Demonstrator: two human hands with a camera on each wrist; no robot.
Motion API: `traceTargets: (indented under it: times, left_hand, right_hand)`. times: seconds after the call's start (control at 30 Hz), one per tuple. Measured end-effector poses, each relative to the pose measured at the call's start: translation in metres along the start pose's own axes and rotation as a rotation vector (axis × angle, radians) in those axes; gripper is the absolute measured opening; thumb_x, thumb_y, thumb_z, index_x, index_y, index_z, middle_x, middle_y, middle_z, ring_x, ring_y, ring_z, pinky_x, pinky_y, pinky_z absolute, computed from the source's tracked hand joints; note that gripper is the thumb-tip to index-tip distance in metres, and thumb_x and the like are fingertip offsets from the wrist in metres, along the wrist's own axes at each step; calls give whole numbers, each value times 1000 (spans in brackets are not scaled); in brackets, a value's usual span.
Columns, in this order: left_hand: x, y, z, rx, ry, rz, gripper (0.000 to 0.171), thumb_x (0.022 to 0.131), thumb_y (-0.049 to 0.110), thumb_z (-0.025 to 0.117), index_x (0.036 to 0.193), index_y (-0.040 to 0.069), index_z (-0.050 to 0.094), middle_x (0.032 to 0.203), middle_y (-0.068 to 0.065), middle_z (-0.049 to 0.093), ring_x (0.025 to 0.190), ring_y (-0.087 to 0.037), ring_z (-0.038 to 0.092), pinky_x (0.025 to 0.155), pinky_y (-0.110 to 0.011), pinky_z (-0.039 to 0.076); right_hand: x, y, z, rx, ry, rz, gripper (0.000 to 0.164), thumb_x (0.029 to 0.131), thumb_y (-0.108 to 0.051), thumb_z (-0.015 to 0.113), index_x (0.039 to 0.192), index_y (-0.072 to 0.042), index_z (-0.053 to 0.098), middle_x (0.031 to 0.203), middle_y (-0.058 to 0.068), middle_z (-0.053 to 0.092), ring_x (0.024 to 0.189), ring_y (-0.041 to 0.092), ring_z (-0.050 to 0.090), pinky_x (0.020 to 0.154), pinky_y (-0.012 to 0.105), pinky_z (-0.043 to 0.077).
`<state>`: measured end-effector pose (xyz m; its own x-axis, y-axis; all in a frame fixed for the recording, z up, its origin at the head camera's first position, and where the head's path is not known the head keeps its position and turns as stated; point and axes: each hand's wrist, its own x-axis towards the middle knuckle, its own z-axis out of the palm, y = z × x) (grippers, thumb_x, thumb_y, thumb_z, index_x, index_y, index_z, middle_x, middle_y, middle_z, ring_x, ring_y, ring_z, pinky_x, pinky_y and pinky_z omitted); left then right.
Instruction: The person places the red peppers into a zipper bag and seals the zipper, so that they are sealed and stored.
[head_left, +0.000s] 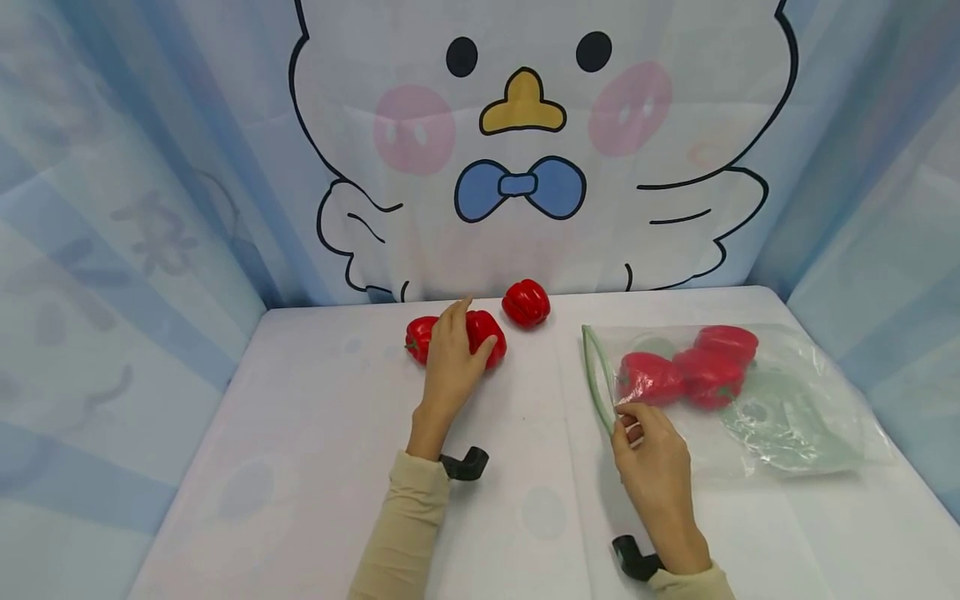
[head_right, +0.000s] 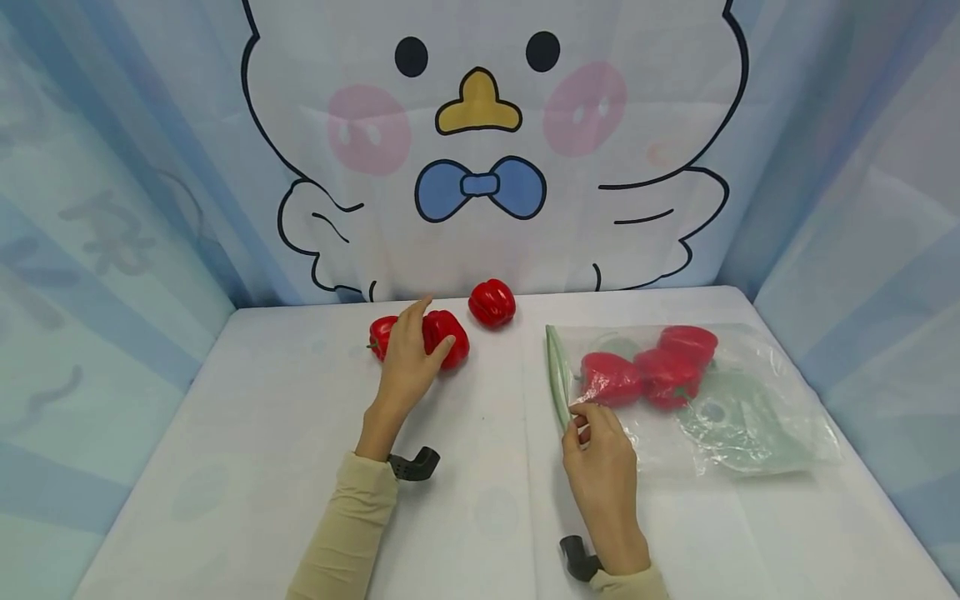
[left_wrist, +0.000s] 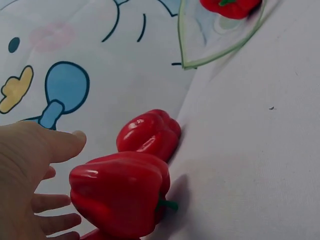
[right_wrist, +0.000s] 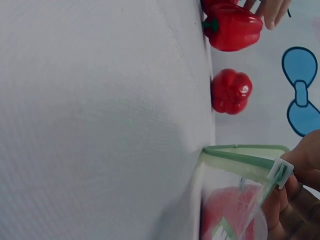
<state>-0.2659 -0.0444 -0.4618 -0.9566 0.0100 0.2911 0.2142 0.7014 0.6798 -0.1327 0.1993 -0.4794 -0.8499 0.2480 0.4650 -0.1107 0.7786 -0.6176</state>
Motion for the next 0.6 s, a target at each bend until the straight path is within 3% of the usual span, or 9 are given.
traceTargets:
  times: [0.27,0.6]
  left_hand:
    - [-1,-2,3,62,-48,-53,78,94,25,79,158,9,37,158,-15,47,147,-35,43,122,-58,40]
    - [-2,0,5,125,-72,-45,71,95,26,77,155,7,43,155,-16,49,145,-35,46,124,-55,38]
  right_hand:
    - [0,0,0,2,0,-3,17,86,6,72,102,0,75,83,9,69,68,20,64,58,25,52]
    - [-1,1,0,6,-11,5,19,86,6,73,103,0,74,85,9,70,70,18,63,58,24,51]
